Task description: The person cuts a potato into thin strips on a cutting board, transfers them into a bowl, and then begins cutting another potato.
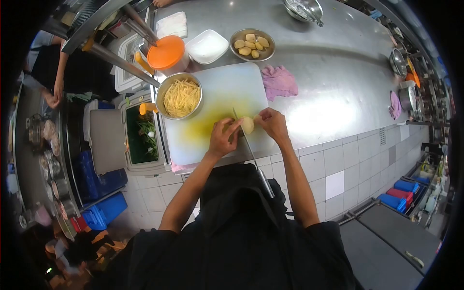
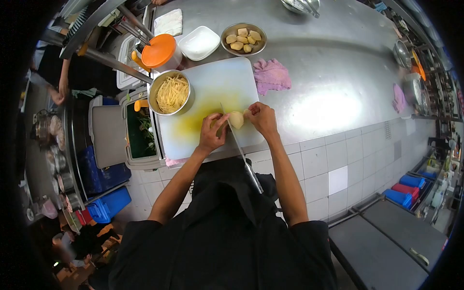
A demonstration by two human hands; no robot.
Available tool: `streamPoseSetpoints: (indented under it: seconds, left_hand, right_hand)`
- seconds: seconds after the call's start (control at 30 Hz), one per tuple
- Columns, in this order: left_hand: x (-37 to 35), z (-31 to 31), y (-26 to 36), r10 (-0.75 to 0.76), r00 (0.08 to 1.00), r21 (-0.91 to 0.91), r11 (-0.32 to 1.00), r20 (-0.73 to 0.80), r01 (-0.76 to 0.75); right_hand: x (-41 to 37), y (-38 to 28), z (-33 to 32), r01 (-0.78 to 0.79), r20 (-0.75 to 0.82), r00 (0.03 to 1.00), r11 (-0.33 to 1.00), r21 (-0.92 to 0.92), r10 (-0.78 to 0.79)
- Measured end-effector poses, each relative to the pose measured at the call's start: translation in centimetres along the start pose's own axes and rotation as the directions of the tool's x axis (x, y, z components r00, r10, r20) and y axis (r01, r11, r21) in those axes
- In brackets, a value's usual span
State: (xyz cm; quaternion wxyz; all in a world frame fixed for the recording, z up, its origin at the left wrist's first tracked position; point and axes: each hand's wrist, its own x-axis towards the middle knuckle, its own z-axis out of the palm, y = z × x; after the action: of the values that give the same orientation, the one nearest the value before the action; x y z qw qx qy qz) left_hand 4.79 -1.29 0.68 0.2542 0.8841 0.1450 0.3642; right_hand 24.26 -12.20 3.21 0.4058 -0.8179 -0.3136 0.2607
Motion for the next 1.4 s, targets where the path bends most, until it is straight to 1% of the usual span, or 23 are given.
streamPoseSetpoints:
  seconds: [0.17, 0.23, 0.37, 0.43, 0.47, 0.53, 0.67, 0.73, 0.77, 0.8, 0.83, 0.9, 0.93, 0.97, 1.0, 1.03, 1.07, 1.13, 1.27, 1.3, 1.33, 1.37, 1.4]
  left_hand:
    - [0.0, 0.0, 0.0, 0.001, 1.0, 0.006, 1.0, 0.001, -0.001]
    - [0.0, 0.0, -0.1, 0.0, 1.0, 0.004, 1.0, 0.001, 0.0]
    - [0.1, 0.0, 0.0, 0.001, 1.0, 0.005, 1.0, -0.002, -0.001]
    - [0.1, 0.0, 0.1, 0.007, 1.0, 0.013, 1.0, -0.01, -0.007]
    - [0.1, 0.0, 0.2, 0.008, 1.0, 0.015, 1.0, -0.012, -0.008]
    - [0.1, -0.1, 0.0, 0.008, 1.0, 0.02, 1.0, -0.017, -0.008]
    - [0.0, -0.1, 0.0, 0.007, 1.0, 0.015, 1.0, -0.013, -0.007]
    - [0.2, -0.2, 0.1, 0.003, 1.0, 0.017, 1.0, -0.015, -0.002]
    - [0.2, -0.4, 0.2, -0.016, 1.0, 0.015, 1.0, -0.016, 0.016]
    - [0.1, -0.4, 0.4, -0.035, 0.999, 0.011, 0.999, -0.015, 0.035]
    - [-0.2, -0.2, 0.3, -0.039, 0.999, 0.008, 0.999, -0.015, 0.039]
    - [-0.3, 0.2, 0.0, -0.097, 0.986, -0.074, 0.993, -0.137, 0.087]
    - [-0.4, 0.3, -0.2, -0.096, 0.985, -0.074, 0.994, -0.143, 0.086]
    - [-0.6, 0.1, -0.3, -0.064, 0.995, -0.051, 0.997, -0.077, 0.061]
    - [-0.9, -0.2, -0.3, -0.037, 0.999, -0.028, 0.999, -0.008, 0.037]
    - [-1.1, -0.3, -0.4, -0.043, 0.999, -0.024, 0.999, -0.006, 0.043]
    - [-1.0, -0.3, -0.4, -0.044, 0.999, -0.03, 0.999, -0.001, 0.044]
    - [-0.9, -0.2, -0.2, -0.043, 0.999, -0.037, 0.998, 0.003, 0.043]
    - [-0.4, -0.2, 0.0, -0.005, 1.0, -0.02, 1.0, 0.025, 0.006]
    - [-0.6, -0.3, 0.0, 0.007, 0.999, -0.001, 1.0, 0.05, -0.007]
    - [-0.7, -0.2, -0.1, 0.003, 0.998, -0.002, 1.0, 0.058, -0.003]
    - [-0.8, 0.0, -0.2, -0.032, 0.998, -0.023, 0.999, 0.062, 0.034]
    - [-1.1, 0.2, -0.1, -0.07, 0.995, -0.045, 0.996, 0.069, 0.073]
  right_hand:
    - [-0.7, 0.0, -0.2, -0.005, 0.006, 1.0, 1.0, -0.016, 0.006]
    - [-0.7, 0.4, 0.1, -0.005, -0.028, 1.0, 0.999, 0.042, 0.006]
    - [-0.8, 0.1, 0.2, 0.024, -0.018, 1.0, 0.999, 0.023, -0.024]
    - [-0.9, -0.5, 0.3, 0.012, -0.056, 0.998, 0.998, -0.054, -0.015]
    - [-1.1, -0.5, 0.3, 0.013, -0.056, 0.998, 0.998, -0.054, -0.016]
    - [-1.5, -0.5, 0.3, -0.003, -0.132, 0.991, 1.0, 0.007, 0.004]
    - [-4.5, -2.0, -1.0, 0.03, -0.192, 0.981, 0.999, 0.033, -0.023]
    - [-8.0, -4.3, -1.7, 0.021, -0.002, 1.0, 0.999, 0.042, -0.021]
    - [-10.2, -6.3, -2.3, 0.02, 0.124, 0.992, 0.996, -0.084, -0.009]
    - [-12.3, -7.1, -2.0, 0.08, 0.181, 0.982, 0.985, -0.154, -0.051]
    - [-13.6, -7.0, -1.2, 0.077, 0.183, 0.982, 0.985, -0.157, -0.048]
    - [-14.8, -5.7, 0.4, 0.074, 0.266, 0.964, 0.937, -0.34, 0.021]
    - [-14.9, -5.3, 0.8, 0.086, 0.264, 0.965, 0.942, -0.324, 0.003]
    - [-14.8, -5.2, 0.9, 0.088, 0.267, 0.964, 0.942, -0.325, 0.002]
    - [-14.8, -5.2, 1.1, 0.052, 0.244, 0.969, 0.946, -0.319, 0.028]
    - [-14.9, -5.2, 1.3, 0.015, 0.221, 0.974, 0.95, -0.311, 0.057]
    - [-14.9, -5.3, 1.4, 0.014, 0.227, 0.972, 0.951, -0.309, 0.059]
    - [-14.5, -5.4, 1.1, 0.024, 0.25, 0.968, 0.971, -0.238, 0.037]
    - [-14.3, -7.2, 0.0, -0.011, 0.285, 0.955, 0.969, -0.246, 0.083]
    - [-14.9, -7.6, -0.2, -0.006, 0.249, 0.966, 0.967, -0.253, 0.071]
    - [-15.4, -8.0, -0.4, 0.002, 0.212, 0.976, 0.965, -0.262, 0.056]
    - [-15.7, -8.4, -0.6, -0.003, 0.214, 0.975, 0.965, -0.262, 0.061]
    - [-16.2, -8.9, -0.8, -0.036, 0.236, 0.966, 0.957, -0.286, 0.107]
